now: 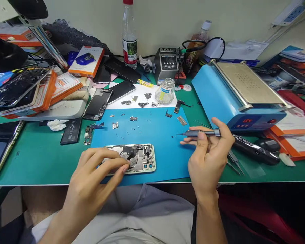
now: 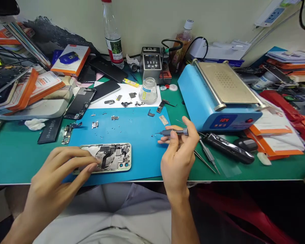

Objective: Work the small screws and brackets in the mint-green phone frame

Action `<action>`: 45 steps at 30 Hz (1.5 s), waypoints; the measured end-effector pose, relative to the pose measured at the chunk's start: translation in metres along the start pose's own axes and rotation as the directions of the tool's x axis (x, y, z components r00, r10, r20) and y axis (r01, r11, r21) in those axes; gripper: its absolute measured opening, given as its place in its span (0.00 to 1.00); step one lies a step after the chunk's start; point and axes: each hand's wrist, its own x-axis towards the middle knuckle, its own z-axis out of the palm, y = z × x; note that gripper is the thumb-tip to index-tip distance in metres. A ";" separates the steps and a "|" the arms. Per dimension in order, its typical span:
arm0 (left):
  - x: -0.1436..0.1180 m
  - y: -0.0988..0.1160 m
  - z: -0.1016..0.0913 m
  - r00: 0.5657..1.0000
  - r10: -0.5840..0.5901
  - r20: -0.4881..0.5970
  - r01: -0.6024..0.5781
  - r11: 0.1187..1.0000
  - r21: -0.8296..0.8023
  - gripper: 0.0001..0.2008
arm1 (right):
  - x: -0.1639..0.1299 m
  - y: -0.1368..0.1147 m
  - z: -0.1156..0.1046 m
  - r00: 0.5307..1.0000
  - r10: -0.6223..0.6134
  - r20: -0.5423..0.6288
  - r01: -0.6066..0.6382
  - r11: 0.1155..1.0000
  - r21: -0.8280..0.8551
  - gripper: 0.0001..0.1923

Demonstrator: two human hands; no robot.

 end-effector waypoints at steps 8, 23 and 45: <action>-0.003 -0.001 0.000 0.998 -0.058 -0.002 0.058 0.997 -0.048 0.10 | 0.003 0.003 0.000 1.000 0.028 0.004 -0.028 0.995 0.095 0.20; 0.033 0.013 0.013 0.850 -0.458 0.261 0.476 0.457 -0.751 0.08 | -0.029 -0.060 0.055 0.930 0.181 0.318 -0.352 0.686 0.637 0.32; 0.023 0.005 0.020 0.849 -0.516 0.114 0.358 0.403 -0.842 0.07 | -0.027 -0.055 0.066 0.922 0.167 0.348 -0.345 0.761 0.550 0.29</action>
